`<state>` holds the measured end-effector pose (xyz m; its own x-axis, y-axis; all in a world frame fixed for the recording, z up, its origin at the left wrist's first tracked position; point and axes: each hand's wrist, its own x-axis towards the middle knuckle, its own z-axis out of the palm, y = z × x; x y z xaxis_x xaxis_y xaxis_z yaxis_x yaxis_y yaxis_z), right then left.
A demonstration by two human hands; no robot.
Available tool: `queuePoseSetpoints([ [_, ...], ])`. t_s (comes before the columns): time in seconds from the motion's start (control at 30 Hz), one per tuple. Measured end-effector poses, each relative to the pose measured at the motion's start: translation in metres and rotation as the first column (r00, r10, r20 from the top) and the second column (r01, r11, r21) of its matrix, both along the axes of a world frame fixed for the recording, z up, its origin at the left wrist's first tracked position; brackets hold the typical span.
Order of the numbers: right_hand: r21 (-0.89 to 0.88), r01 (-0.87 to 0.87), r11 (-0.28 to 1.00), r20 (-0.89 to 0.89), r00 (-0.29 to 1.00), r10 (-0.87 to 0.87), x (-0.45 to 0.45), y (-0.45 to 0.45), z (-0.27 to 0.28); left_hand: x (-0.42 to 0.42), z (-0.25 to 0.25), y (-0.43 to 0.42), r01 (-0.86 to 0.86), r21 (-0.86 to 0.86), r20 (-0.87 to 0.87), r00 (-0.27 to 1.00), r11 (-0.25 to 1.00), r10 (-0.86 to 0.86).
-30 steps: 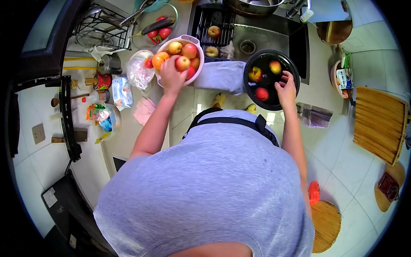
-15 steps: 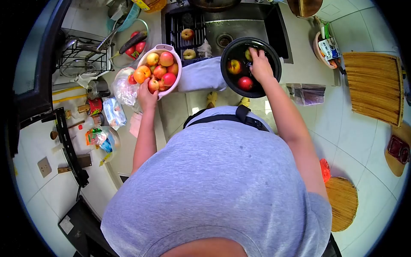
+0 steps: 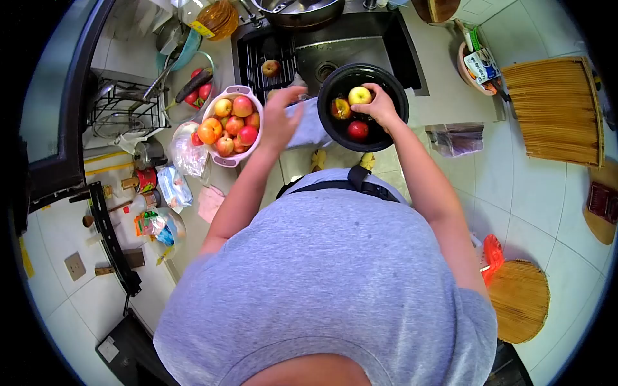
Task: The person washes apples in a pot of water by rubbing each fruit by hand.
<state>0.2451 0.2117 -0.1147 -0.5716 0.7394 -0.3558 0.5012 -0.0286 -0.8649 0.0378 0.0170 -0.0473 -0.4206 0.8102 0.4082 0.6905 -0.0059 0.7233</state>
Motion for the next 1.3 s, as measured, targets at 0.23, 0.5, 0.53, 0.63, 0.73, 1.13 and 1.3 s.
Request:
queuePoseSetpoints([
  [0.23,-0.443,-0.063,0.894,-0.483,0.857,-0.179,0.007,-0.018,0.043,0.070,-0.009,0.075,0.297,-0.093,0.150,0.948,0.950,-0.282],
  [0.5,-0.565,-0.076,0.822,-0.570,0.755,-0.323,0.026,-0.017,0.057,0.088,-0.004,0.091,0.231,-0.036,0.128,0.966,0.972,-0.225],
  [0.53,-0.568,-0.074,0.819,-0.555,0.769,-0.315,0.028,-0.015,0.053,0.087,-0.002,0.090,0.242,-0.051,0.091,0.967,0.969,-0.236],
  [0.63,-0.586,-0.052,0.809,-0.557,0.750,-0.355,0.025,-0.015,0.045,0.090,0.003,0.088,0.265,-0.075,0.049,0.964,0.961,-0.261],
  [0.73,-0.560,-0.052,0.827,-0.575,0.744,-0.342,0.023,-0.019,0.055,0.085,0.004,0.090,0.257,-0.068,0.075,0.965,0.964,-0.252],
  [1.13,-0.762,0.087,0.642,-0.261,0.866,-0.427,0.012,-0.022,0.072,0.075,0.018,0.091,0.311,-0.046,-0.339,0.889,0.949,-0.308],
  [1.3,-0.607,0.232,0.760,-0.248,0.853,-0.459,0.006,-0.029,0.075,0.091,0.014,0.096,0.163,-0.125,-0.195,0.963,0.979,-0.186],
])
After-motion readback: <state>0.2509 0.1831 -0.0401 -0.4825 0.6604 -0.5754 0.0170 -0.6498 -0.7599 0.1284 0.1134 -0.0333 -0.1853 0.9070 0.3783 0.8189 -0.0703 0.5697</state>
